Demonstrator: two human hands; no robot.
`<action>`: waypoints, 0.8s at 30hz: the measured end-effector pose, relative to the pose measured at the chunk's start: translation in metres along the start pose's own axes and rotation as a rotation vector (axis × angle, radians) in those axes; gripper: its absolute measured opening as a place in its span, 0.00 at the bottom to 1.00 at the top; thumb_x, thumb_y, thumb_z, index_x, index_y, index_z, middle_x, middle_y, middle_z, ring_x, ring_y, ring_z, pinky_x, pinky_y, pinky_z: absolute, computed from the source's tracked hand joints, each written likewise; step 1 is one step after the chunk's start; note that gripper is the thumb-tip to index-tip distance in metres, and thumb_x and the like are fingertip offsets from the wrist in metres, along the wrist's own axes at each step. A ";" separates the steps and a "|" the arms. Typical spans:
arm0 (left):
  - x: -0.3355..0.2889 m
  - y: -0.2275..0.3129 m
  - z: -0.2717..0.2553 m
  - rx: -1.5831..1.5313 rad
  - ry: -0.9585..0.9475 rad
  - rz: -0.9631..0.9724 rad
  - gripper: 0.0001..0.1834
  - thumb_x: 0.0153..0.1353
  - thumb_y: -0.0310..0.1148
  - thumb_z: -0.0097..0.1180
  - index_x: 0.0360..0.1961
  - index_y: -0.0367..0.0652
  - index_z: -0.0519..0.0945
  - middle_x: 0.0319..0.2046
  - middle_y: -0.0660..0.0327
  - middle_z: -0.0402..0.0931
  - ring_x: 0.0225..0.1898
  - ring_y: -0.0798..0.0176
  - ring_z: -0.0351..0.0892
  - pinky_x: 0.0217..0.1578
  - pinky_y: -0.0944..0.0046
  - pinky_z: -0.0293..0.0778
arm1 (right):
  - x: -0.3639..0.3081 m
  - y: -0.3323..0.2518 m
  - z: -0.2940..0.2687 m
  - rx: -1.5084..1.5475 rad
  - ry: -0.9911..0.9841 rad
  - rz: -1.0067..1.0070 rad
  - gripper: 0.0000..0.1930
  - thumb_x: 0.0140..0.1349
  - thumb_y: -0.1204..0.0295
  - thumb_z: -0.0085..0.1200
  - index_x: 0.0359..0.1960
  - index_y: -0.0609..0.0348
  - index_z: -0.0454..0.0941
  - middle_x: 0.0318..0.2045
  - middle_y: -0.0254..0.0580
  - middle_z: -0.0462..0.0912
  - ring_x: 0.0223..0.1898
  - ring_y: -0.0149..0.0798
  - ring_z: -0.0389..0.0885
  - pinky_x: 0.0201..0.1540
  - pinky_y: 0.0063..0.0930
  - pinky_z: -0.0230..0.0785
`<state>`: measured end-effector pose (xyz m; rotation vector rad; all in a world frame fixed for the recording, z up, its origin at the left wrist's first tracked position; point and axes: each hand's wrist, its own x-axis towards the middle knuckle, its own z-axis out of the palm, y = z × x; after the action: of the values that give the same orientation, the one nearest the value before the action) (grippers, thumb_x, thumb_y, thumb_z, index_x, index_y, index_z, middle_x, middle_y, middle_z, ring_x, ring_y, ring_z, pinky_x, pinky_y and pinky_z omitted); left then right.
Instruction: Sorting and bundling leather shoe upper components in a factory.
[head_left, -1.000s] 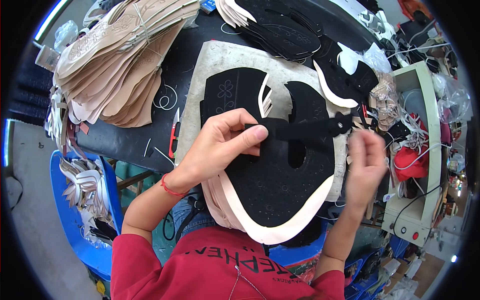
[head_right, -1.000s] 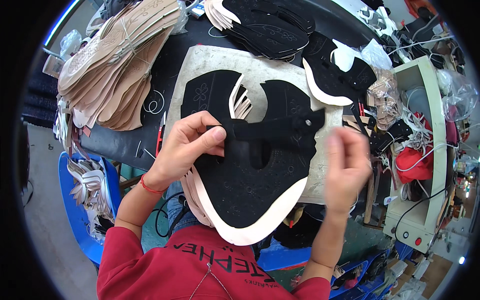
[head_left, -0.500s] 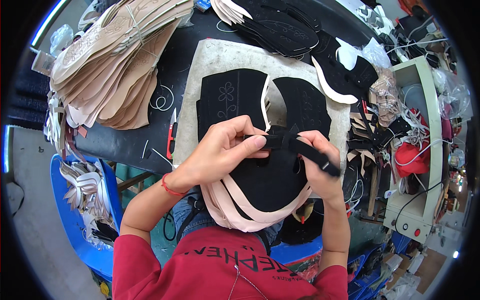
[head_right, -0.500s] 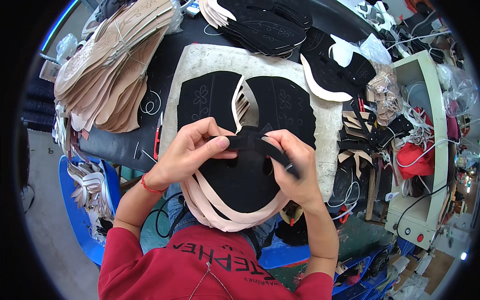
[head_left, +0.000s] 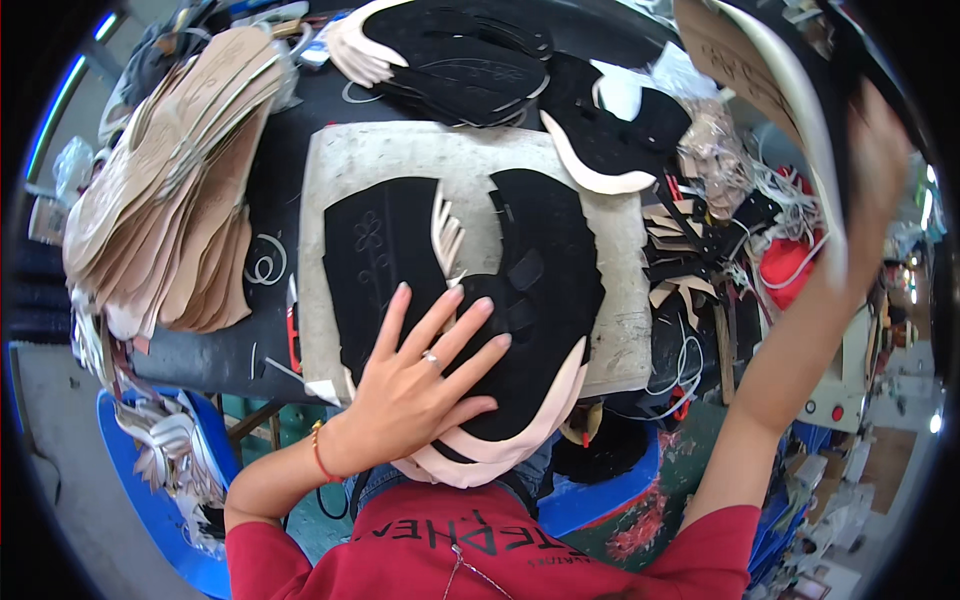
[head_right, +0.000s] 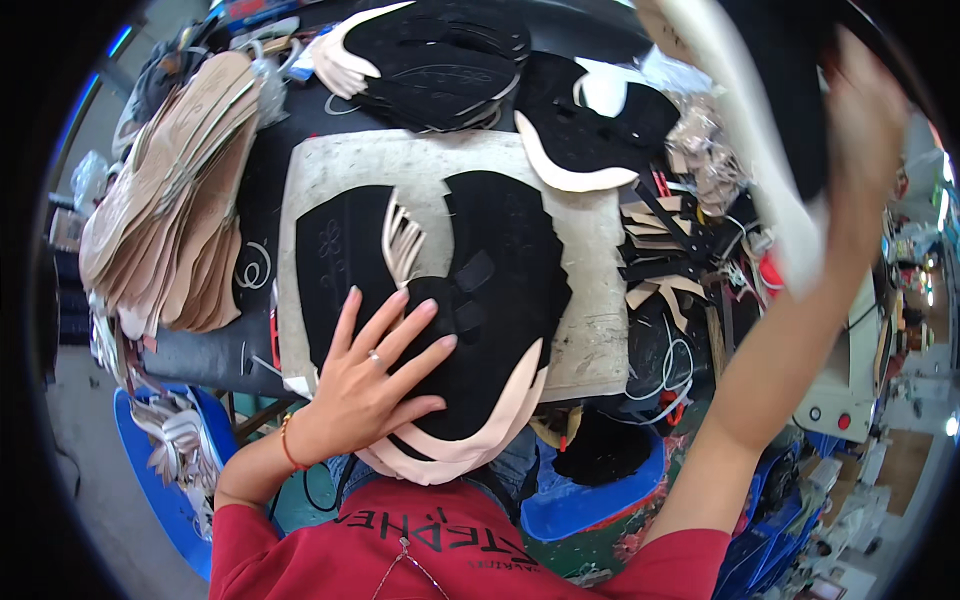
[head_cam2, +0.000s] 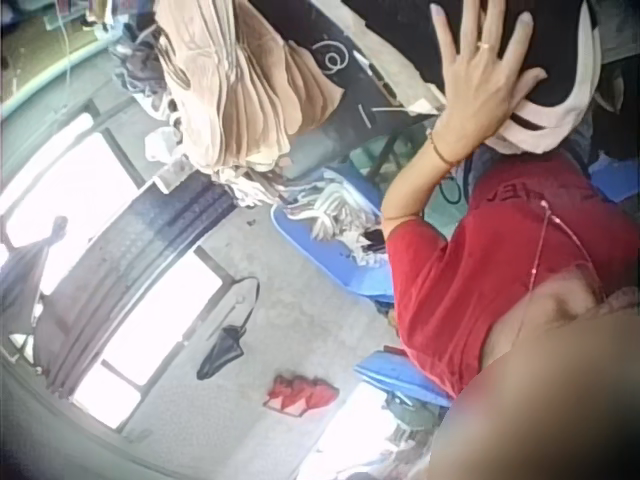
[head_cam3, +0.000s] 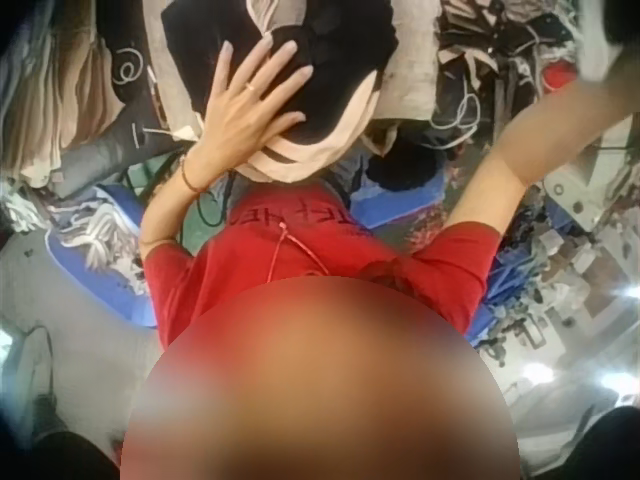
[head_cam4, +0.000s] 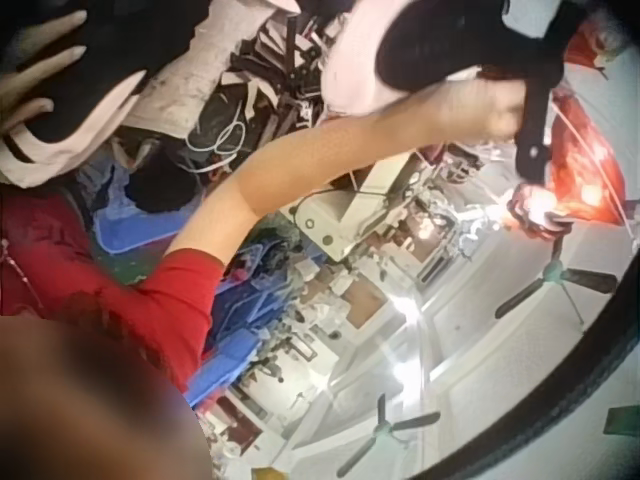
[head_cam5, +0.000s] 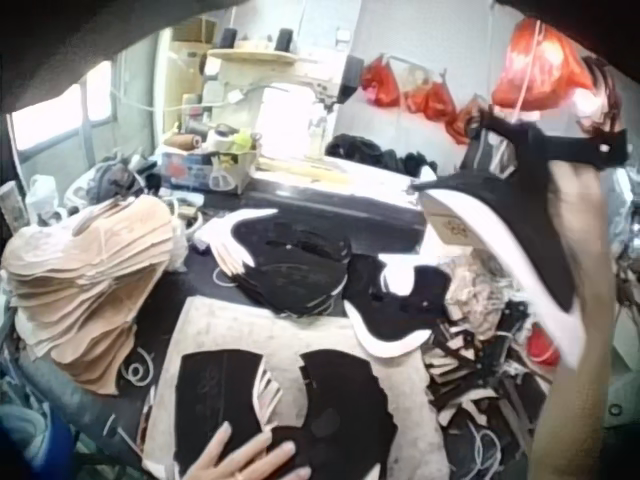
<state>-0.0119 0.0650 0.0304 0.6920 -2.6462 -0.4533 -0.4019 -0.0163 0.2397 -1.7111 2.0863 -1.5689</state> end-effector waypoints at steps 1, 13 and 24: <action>0.000 0.001 -0.005 -0.004 -0.019 0.001 0.32 0.49 0.48 0.62 0.55 0.51 0.74 0.61 0.54 0.64 0.63 0.46 0.60 0.63 0.36 0.45 | -0.001 -0.001 0.017 -0.267 0.086 -0.120 0.21 0.69 0.61 0.36 0.43 0.64 0.79 0.34 0.51 0.83 0.36 0.43 0.83 0.38 0.36 0.75; -0.027 0.014 -0.004 0.050 -0.078 0.007 0.28 0.50 0.49 0.61 0.53 0.55 0.76 0.59 0.62 0.67 0.52 0.59 0.68 0.62 0.40 0.50 | -0.068 0.217 0.133 0.226 -0.078 0.354 0.18 0.58 0.67 0.52 0.46 0.68 0.76 0.43 0.56 0.79 0.47 0.47 0.78 0.51 0.36 0.69; 0.003 0.003 -0.023 -0.201 0.266 -0.001 0.22 0.44 0.28 0.66 0.44 0.44 0.80 0.51 0.58 0.73 0.48 0.53 0.70 0.51 0.55 0.65 | -0.168 0.098 0.081 -0.433 -0.188 -0.286 0.11 0.65 0.72 0.44 0.44 0.64 0.75 0.39 0.51 0.78 0.42 0.51 0.76 0.46 0.38 0.67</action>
<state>-0.0063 0.0610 0.0529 0.6422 -2.3139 -0.5754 -0.3600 0.0448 0.0423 -2.2791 2.2830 -0.9897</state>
